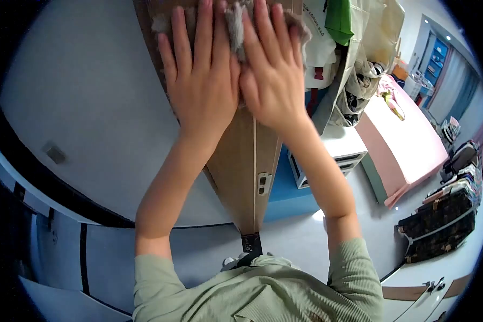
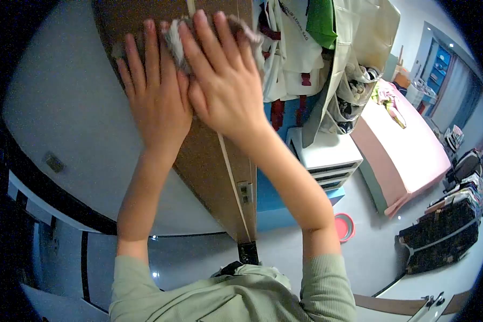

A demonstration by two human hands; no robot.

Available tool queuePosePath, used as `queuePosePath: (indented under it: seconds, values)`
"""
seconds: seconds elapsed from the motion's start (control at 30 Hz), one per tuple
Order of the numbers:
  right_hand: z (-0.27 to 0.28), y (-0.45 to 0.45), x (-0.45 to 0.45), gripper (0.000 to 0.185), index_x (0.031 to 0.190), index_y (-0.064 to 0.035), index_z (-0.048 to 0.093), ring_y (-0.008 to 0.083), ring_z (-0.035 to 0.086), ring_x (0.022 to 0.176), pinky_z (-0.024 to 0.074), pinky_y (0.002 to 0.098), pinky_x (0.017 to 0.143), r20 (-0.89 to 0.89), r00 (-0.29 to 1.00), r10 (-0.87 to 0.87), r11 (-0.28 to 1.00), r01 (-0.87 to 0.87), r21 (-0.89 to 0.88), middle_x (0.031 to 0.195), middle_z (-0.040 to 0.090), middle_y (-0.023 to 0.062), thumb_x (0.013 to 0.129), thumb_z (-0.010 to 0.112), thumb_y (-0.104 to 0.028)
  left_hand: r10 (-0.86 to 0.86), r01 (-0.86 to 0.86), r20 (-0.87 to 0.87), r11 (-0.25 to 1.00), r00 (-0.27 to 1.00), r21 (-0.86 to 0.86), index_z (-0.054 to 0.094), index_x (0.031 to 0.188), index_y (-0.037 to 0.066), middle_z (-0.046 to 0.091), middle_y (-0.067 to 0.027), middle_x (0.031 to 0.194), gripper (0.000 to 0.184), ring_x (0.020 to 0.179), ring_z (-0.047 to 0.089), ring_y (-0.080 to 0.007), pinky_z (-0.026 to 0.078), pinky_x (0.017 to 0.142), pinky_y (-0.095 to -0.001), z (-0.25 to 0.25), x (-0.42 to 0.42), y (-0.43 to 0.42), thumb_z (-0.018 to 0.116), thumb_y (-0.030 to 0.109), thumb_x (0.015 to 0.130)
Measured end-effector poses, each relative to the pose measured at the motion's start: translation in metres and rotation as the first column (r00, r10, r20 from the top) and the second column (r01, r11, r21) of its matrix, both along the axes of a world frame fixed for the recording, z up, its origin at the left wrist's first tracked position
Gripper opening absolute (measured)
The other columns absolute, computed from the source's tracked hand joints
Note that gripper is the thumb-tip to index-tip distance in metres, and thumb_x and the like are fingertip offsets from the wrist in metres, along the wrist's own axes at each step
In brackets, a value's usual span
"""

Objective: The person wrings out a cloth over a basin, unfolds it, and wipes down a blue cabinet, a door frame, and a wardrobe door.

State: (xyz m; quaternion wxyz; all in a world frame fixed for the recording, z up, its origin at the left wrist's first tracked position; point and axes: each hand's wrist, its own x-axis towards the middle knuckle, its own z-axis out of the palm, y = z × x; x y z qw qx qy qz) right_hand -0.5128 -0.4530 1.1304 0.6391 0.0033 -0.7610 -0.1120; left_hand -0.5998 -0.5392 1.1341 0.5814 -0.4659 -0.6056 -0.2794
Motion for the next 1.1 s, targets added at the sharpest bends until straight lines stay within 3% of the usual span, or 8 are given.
queuePosePath:
  seconds: [0.17, 0.27, 0.43, 0.53, 0.63, 0.83, 0.97, 1.1]
  values:
    - [-0.026, 0.024, 0.015, 0.057, 0.133, -0.0038, 0.035, 0.0343, 0.02, 0.132, 0.0168, 0.0453, 0.106, 0.109, 0.994, 0.027, 1.0, -0.026, -0.015, 0.141, 0.029, 0.013, 0.079, 0.042, -0.021, 0.141, -0.14, 0.063, 0.99, 0.988, -0.008, 0.028, 0.138, 0.009, 0.019, -0.0087, 0.146, 0.051, 0.132, 0.012, -0.0406, 0.009, 0.104, -0.0572, -0.027, 0.017, 0.017, 0.029, 0.028, 0.09]
    - [-0.087, 0.036, 0.017, 0.056, 0.131, -0.001, 0.037, 0.0366, 0.022, 0.131, 0.0179, 0.0459, 0.105, 0.162, 0.981, 0.109, 0.988, -0.089, -0.125, 0.139, 0.029, 0.02, 0.08, 0.043, -0.023, 0.072, -0.067, 0.1, 0.996, 0.992, -0.051, 0.025, 0.137, 0.002, 0.016, -0.0155, 0.145, 0.055, 0.131, 0.014, -0.043, 0.009, 0.103, -0.0587, -0.086, 0.02, 0.025, 0.027, 0.031, 0.091]
    - [-0.178, 0.038, 0.022, 0.056, 0.129, -0.0031, 0.041, 0.0355, 0.025, 0.13, 0.0193, 0.0463, 0.106, 0.235, 0.96, 0.149, 0.983, -0.118, -0.141, 0.136, 0.033, 0.0174, 0.077, 0.048, -0.022, 0.103, -0.082, 0.139, 0.986, 0.985, -0.148, 0.017, 0.138, -0.002, 0.014, -0.0221, 0.144, 0.058, 0.13, 0.016, -0.0445, 0.012, 0.103, -0.0569, -0.182, 0.021, 0.024, 0.031, 0.028, 0.091]
    - [-0.177, 0.045, 0.021, 0.058, 0.129, -0.0015, 0.04, 0.0363, 0.025, 0.129, 0.0185, 0.0461, 0.106, 0.245, 0.937, 0.25, 0.963, -0.214, -0.165, 0.136, 0.033, 0.0184, 0.075, 0.049, -0.02, 0.112, -0.076, 0.169, 0.975, 0.979, -0.209, 0.015, 0.138, -0.004, 0.012, -0.0229, 0.144, 0.058, 0.13, 0.015, -0.0443, 0.013, 0.104, -0.0554, -0.185, 0.027, 0.016, 0.032, 0.026, 0.091]
    - [-0.113, 0.047, 0.018, 0.063, 0.133, 0.0061, 0.028, 0.0413, 0.015, 0.132, 0.0144, 0.0457, 0.107, 0.106, 0.906, 0.409, 0.9, -0.382, -0.213, 0.141, 0.02, 0.0251, 0.076, 0.046, -0.013, 0.134, -0.099, 0.168, 0.975, 0.977, -0.198, 0.014, 0.138, -0.004, 0.013, -0.0225, 0.144, 0.059, 0.131, 0.014, -0.0428, 0.012, 0.105, -0.0537, -0.142, 0.032, 0.014, 0.033, 0.027, 0.091]
    - [-0.027, 0.066, -0.004, 0.065, 0.139, 0.0024, 0.005, 0.0371, 0.015, 0.133, 0.0177, 0.0348, 0.106, -0.136, 0.673, 0.727, 0.65, -0.738, -0.179, 0.145, 0.007, 0.0239, 0.085, 0.039, -0.006, 0.082, -0.085, 0.089, 0.996, 0.993, 0.034, 0.014, 0.138, -0.003, 0.014, -0.0215, 0.144, 0.059, 0.132, 0.015, -0.0404, 0.011, 0.106, -0.0507, -0.04, 0.037, 0.034, 0.035, 0.024, 0.09]
    - [-0.061, 0.07, 0.001, 0.064, 0.138, 0.0067, 0.003, 0.0331, 0.01, 0.135, 0.0117, 0.035, 0.108, -0.08, 0.612, 0.787, 0.568, -0.769, -0.293, 0.145, 0.005, 0.024, 0.085, 0.036, -0.005, 0.09, -0.093, 0.09, 0.995, 0.992, 0.039, 0.014, 0.138, -0.004, 0.014, -0.022, 0.144, 0.06, 0.131, 0.015, -0.0427, 0.011, 0.105, -0.0522, -0.067, 0.039, 0.038, 0.036, 0.023, 0.089]
    - [-0.144, 0.067, 0.007, 0.066, 0.137, 0.0095, 0.003, 0.035, 0.005, 0.135, 0.0063, 0.0378, 0.109, -0.061, 0.613, 0.788, 0.517, -0.713, -0.474, 0.144, 0.003, 0.0256, 0.08, 0.036, -0.003, 0.149, -0.141, 0.183, 0.988, 0.972, -0.057, 0.014, 0.138, -0.003, 0.01, -0.0215, 0.145, 0.062, 0.131, 0.012, -0.0444, 0.01, 0.105, -0.055, -0.15, 0.041, 0.038, 0.038, 0.024, 0.088]
